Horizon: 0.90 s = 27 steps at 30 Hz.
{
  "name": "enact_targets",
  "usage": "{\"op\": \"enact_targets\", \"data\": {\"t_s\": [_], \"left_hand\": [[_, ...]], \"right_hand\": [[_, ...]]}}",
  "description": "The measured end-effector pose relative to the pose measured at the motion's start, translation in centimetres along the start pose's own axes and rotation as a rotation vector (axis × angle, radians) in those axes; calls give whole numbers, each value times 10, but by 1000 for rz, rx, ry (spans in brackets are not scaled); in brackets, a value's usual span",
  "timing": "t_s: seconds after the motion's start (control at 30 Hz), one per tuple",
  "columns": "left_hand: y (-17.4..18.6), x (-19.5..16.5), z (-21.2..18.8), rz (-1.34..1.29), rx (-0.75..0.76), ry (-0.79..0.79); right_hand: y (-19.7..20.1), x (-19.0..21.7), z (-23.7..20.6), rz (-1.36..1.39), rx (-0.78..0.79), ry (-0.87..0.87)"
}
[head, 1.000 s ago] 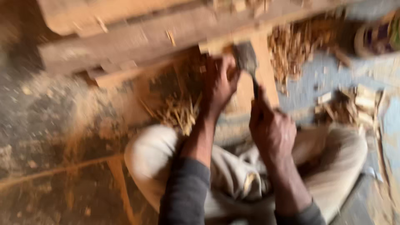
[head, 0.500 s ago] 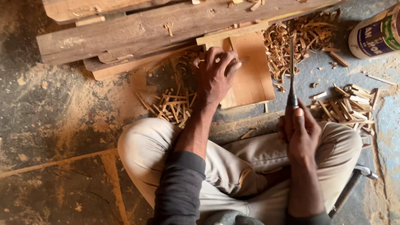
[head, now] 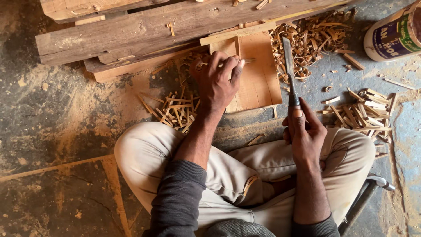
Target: The person is sitting cross-legged on the floor, using a chisel to carve a small rectangular piece of wood. They repeatedly strike the chisel with a mallet to remove wood shavings and shape the piece.
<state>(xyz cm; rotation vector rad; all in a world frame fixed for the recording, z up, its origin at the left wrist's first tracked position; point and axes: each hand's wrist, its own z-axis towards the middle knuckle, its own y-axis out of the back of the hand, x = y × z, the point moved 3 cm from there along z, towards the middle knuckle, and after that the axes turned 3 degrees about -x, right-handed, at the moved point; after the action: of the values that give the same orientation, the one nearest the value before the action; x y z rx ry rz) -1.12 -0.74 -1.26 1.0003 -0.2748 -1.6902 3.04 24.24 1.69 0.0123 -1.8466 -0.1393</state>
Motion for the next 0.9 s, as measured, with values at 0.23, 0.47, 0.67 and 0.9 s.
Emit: {"op": "enact_targets", "data": {"t_s": [0.23, 0.47, 0.67, 0.9], "left_hand": [[2, -3, 1, 168, 48, -70], [-1, 4, -1, 214, 8, -168], [-2, 7, 4, 188, 21, -152], [0, 2, 5, 156, 45, -98]], "right_hand": [[-1, 4, 0, -46, -34, -26], [0, 3, 0, -63, -37, -50], [2, 0, 0, -35, -20, -48], [4, -1, 1, -66, -28, -52]]}}
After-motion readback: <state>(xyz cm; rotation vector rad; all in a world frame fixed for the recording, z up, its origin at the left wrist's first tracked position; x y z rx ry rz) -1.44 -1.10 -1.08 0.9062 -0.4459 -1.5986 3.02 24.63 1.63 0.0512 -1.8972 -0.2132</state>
